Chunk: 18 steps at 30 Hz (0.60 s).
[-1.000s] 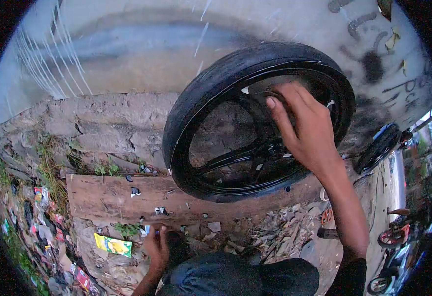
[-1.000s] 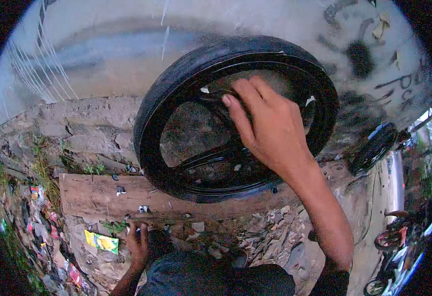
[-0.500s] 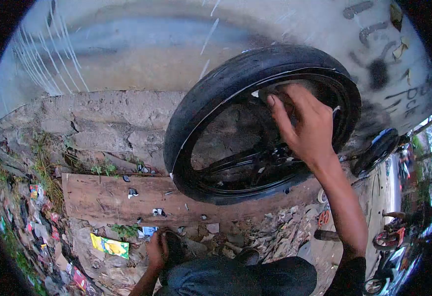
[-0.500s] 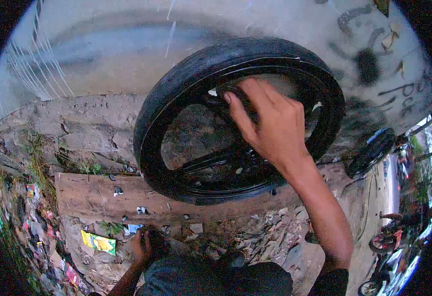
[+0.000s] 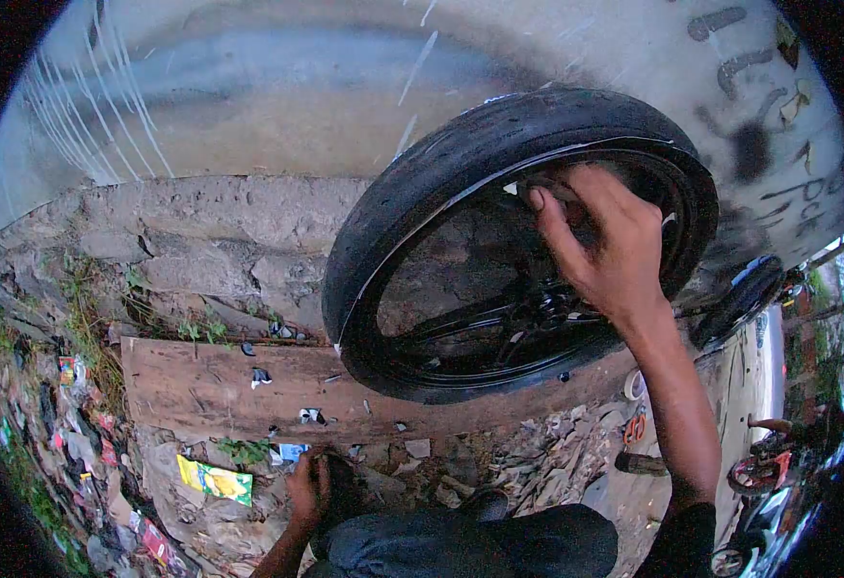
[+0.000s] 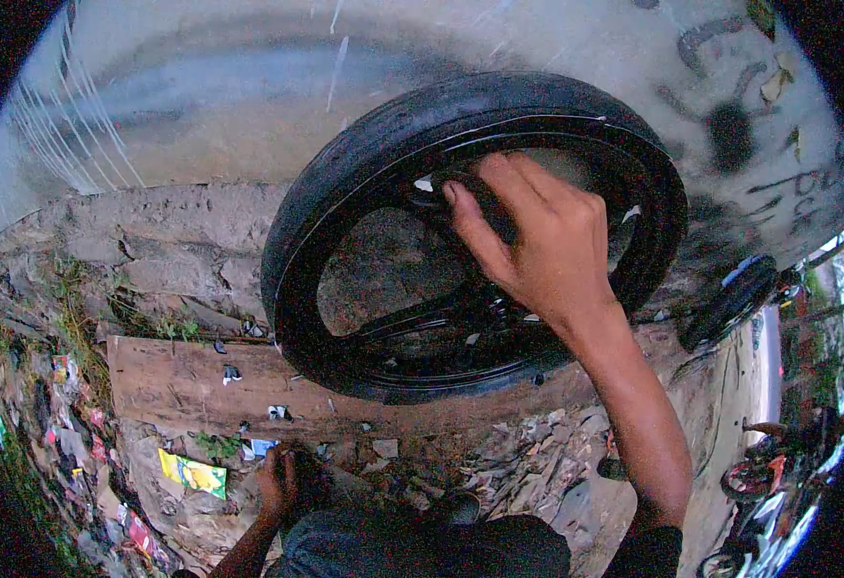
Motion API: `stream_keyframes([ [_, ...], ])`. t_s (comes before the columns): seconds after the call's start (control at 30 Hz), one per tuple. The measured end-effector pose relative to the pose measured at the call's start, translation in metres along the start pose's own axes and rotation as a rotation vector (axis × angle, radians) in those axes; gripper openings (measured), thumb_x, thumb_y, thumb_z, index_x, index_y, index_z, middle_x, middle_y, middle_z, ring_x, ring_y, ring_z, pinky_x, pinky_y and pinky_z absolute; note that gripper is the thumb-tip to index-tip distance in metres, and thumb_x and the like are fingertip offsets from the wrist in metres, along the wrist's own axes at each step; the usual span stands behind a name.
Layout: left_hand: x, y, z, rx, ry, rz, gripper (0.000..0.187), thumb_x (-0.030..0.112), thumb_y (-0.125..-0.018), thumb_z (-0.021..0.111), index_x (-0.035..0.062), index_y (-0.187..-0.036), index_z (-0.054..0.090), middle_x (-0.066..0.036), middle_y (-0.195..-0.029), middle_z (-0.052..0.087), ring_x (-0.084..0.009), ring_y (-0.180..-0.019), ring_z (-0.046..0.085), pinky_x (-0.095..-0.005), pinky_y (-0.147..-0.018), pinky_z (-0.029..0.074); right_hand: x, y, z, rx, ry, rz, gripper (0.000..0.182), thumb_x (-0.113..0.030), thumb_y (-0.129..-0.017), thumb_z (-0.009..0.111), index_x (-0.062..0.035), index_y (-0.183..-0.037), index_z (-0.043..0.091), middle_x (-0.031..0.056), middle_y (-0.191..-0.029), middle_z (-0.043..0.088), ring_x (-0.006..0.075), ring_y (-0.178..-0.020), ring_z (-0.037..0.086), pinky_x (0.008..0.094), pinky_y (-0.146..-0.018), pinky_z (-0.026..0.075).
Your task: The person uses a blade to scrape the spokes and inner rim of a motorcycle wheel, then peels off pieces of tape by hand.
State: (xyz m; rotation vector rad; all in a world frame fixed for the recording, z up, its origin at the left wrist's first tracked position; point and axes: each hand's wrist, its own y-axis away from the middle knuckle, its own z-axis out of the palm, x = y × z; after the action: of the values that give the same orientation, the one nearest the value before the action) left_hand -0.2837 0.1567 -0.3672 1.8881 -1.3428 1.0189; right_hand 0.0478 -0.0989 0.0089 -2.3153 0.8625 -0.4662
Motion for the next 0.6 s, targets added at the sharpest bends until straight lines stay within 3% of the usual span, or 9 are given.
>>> stream_keyframes([
  [0.23, -0.01, 0.004, 0.006, 0.063, -0.065, 0.001, 0.026, 0.014, -0.097, 0.065, 0.0062, -0.121, 0.058, -0.014, -0.077, 0.066, -0.0276, -0.063, 0.064, -0.0405, -0.058, 0.049, 0.003, -0.002, -0.002, -0.043, -0.019, 0.014, 0.024, -0.022, -0.083, 0.081, -0.0025, -0.093, 0.071, 0.0143, -0.088, 0.072, 0.0311, -0.071, 0.072, 0.0375, -0.062, 0.057],
  [0.6, -0.009, 0.004, 0.005, 0.064, -0.092, 0.02, 0.029, 0.014, -0.096, 0.065, 0.0065, -0.122, 0.055, -0.01, -0.068, 0.062, -0.0259, -0.054, 0.061, -0.0389, -0.052, 0.047, 0.008, -0.007, 0.004, 0.076, -0.036, -0.109, 0.022, -0.021, -0.077, 0.085, -0.0049, -0.083, 0.071, 0.0092, -0.078, 0.07, 0.0263, -0.062, 0.069, 0.0353, -0.055, 0.054],
])
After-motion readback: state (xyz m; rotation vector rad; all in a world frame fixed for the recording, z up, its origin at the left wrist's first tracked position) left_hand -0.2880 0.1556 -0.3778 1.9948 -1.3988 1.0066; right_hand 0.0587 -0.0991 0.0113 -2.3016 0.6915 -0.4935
